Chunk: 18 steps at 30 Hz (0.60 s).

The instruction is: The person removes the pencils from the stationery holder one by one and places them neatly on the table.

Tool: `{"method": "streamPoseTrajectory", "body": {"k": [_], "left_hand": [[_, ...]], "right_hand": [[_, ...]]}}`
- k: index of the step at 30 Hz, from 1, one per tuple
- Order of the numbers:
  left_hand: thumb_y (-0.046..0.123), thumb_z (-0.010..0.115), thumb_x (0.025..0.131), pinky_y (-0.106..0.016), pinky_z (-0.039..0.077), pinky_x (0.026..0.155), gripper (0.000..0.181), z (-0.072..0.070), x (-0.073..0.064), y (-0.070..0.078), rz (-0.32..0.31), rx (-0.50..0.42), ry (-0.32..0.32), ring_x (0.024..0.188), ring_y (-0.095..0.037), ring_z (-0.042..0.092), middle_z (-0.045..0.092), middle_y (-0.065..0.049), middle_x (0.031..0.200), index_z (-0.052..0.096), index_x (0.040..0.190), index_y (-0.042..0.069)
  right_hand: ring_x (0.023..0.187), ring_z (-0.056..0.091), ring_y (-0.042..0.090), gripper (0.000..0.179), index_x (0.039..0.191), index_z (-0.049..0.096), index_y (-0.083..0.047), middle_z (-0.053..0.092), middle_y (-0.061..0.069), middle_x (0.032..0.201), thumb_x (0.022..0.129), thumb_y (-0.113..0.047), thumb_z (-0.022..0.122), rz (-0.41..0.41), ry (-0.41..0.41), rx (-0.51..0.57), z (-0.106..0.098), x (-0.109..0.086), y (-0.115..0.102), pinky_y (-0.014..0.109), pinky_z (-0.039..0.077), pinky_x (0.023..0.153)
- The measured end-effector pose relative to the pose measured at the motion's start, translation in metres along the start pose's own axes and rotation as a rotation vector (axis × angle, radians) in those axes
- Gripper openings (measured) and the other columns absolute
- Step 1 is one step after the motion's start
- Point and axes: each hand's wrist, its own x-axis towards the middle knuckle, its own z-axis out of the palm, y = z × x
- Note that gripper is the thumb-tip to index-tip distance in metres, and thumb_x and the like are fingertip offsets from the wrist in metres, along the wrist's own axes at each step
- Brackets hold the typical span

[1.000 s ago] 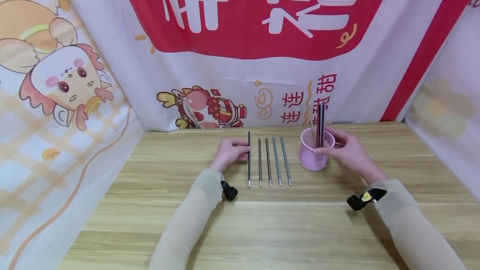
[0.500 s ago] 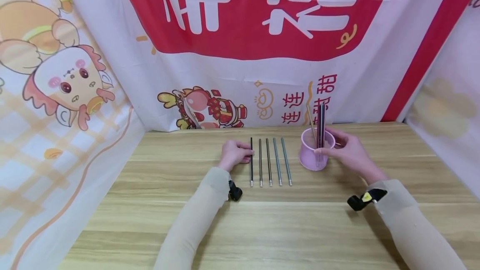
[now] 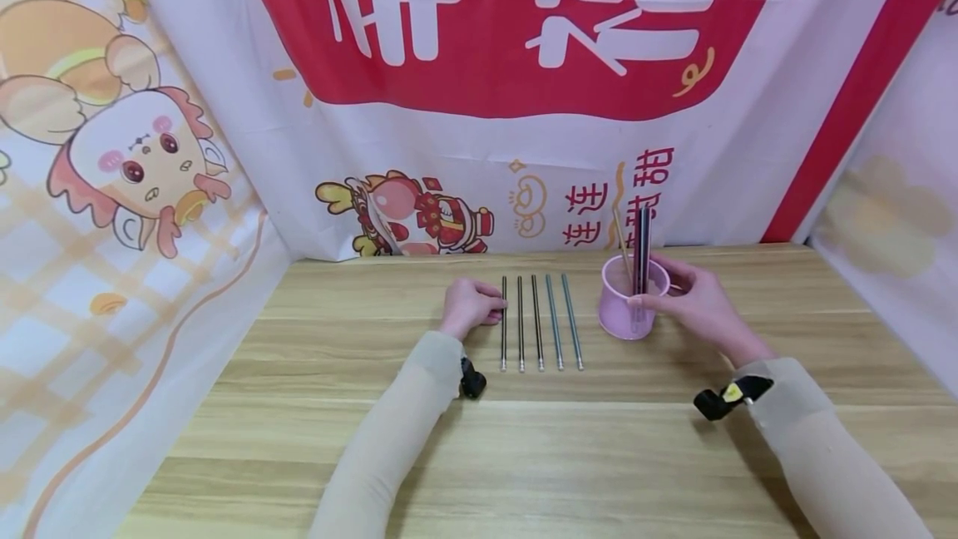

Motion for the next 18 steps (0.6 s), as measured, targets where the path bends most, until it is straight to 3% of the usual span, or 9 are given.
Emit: {"method": "streamPoseTrajectory", "body": {"k": [5, 12, 18], "left_hand": [[0.000, 0.082, 0.084, -0.028, 0.063, 0.062, 0.025, -0.001, -0.001, 0.002, 0.012, -0.006, -0.009, 0.070, -0.023, 0.073, 0.073, -0.013, 0.086, 0.075, 0.108, -0.005], [0.006, 0.083, 0.085, -0.035, 0.064, 0.075, 0.032, -0.006, -0.006, 0.012, 0.035, -0.037, -0.025, 0.088, -0.031, 0.073, 0.073, -0.011, 0.093, 0.073, 0.114, -0.002], [0.017, 0.085, 0.085, -0.037, 0.062, 0.082, 0.041, -0.006, -0.015, 0.034, 0.133, -0.037, -0.056, 0.093, -0.028, 0.073, 0.075, -0.008, 0.100, 0.071, 0.121, 0.003]], "right_hand": [[0.130, 0.051, 0.032, 0.083, 0.155, 0.045, -0.014, 0.050, 0.015, 0.150, 0.085, -0.036, 0.085, -0.006, 0.000, 0.001, 0.000, 0.001, 0.001, 0.051, 0.043, 0.110], [0.130, 0.052, 0.031, 0.083, 0.154, 0.045, -0.014, 0.051, 0.014, 0.149, 0.085, -0.037, 0.085, -0.008, 0.003, -0.005, 0.000, 0.001, 0.001, 0.045, 0.046, 0.109], [0.130, 0.052, 0.031, 0.083, 0.155, 0.045, -0.015, 0.050, 0.014, 0.150, 0.085, -0.036, 0.085, -0.008, -0.005, 0.002, 0.000, 0.001, 0.002, 0.036, 0.048, 0.107]]}}
